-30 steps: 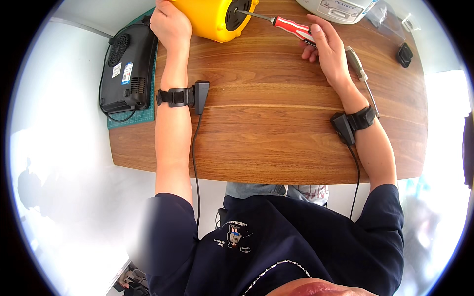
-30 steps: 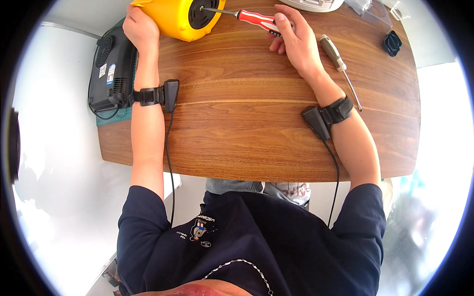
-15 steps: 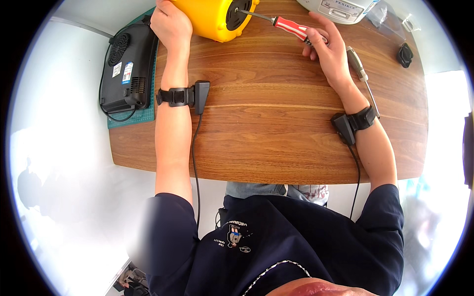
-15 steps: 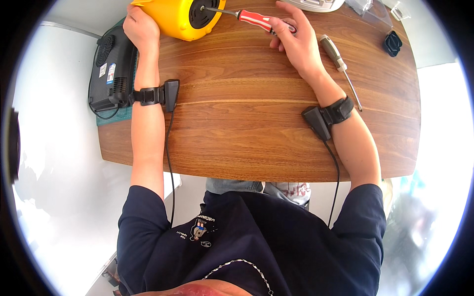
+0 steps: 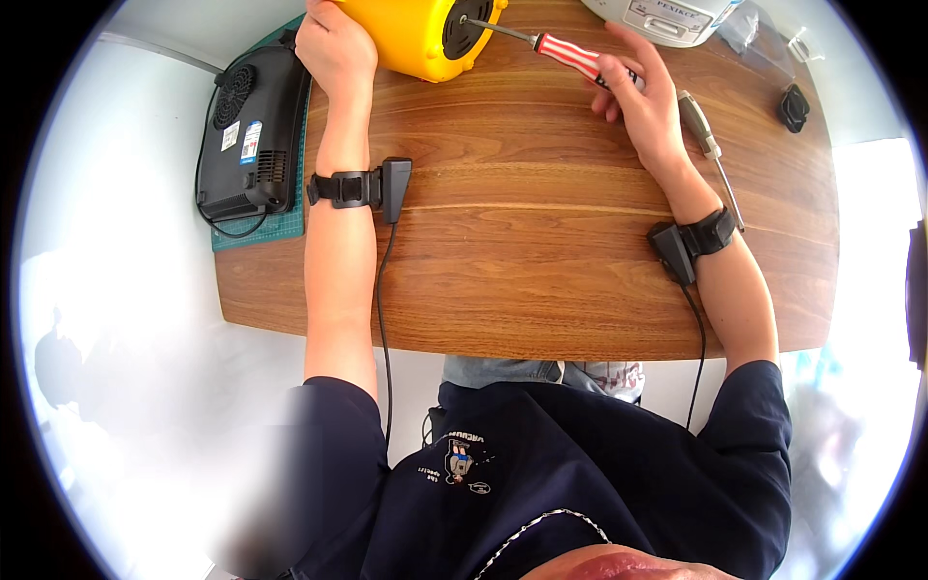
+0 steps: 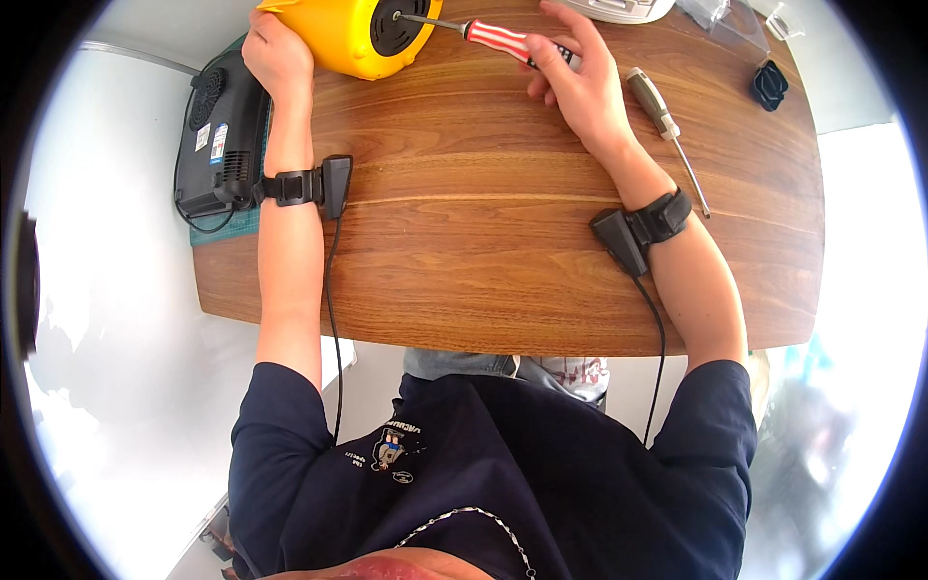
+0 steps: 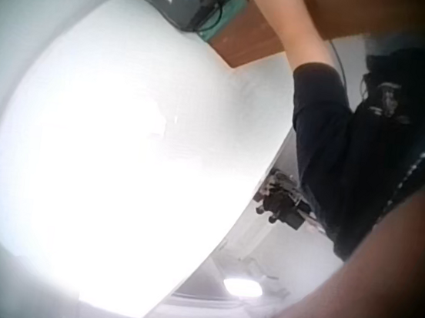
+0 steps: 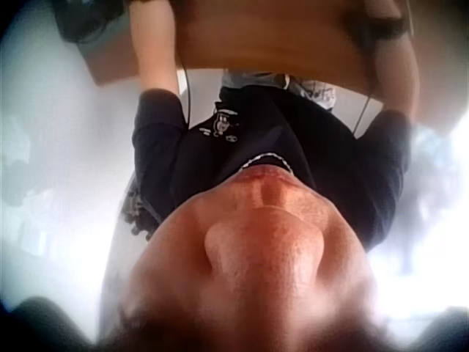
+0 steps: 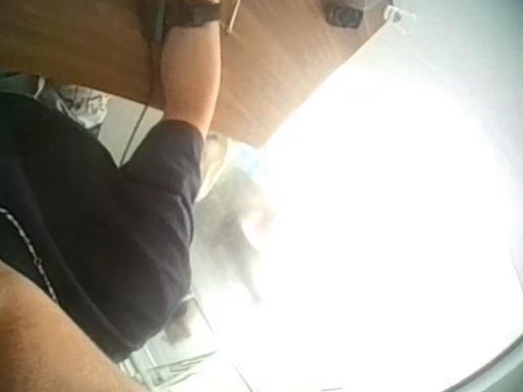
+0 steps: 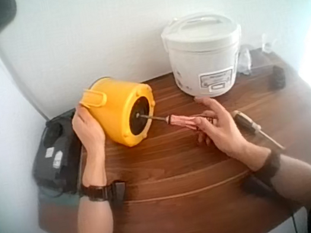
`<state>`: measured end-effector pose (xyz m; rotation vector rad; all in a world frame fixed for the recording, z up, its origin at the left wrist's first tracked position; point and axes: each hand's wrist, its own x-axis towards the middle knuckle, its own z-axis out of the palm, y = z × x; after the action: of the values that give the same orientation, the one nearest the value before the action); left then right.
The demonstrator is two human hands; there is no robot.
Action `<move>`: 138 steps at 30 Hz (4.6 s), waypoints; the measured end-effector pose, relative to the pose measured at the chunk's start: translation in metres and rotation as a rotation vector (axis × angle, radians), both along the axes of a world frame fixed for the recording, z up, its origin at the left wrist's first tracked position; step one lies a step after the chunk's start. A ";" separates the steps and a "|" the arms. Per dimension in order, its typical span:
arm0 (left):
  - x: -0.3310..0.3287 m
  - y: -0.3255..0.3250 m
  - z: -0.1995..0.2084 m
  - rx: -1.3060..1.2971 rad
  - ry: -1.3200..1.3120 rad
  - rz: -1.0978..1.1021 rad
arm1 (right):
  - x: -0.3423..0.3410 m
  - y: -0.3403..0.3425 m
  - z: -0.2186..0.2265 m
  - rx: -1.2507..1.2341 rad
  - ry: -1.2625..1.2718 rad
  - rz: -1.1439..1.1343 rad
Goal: The person removes the lid from a yellow rice cooker, then uses a screwdriver to remove screws from the bottom cover. They detach the cover to expose the internal wiring and components.
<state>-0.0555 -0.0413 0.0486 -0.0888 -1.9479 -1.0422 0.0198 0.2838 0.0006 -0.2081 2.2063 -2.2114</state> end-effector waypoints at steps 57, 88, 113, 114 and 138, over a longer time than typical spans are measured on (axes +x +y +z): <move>-0.006 -0.008 -0.006 -0.026 -0.019 0.139 | 0.000 -0.002 -0.009 -0.193 -0.052 0.047; -0.002 -0.004 -0.004 0.014 0.021 -0.001 | 0.003 -0.013 -0.007 -0.070 0.193 0.032; -0.002 -0.001 -0.002 0.037 0.003 -0.008 | 0.000 -0.011 -0.016 0.074 0.151 -0.096; -0.002 -0.001 -0.003 0.035 0.004 -0.011 | 0.000 -0.012 -0.017 0.073 0.178 -0.113; 0.000 0.004 0.000 0.031 0.027 -0.010 | 0.005 -0.019 -0.011 0.502 0.457 -0.059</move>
<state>-0.0555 -0.0376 0.0490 -0.0957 -1.9082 -1.0722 0.0249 0.2647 -0.0107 -0.6976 2.9447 -1.6716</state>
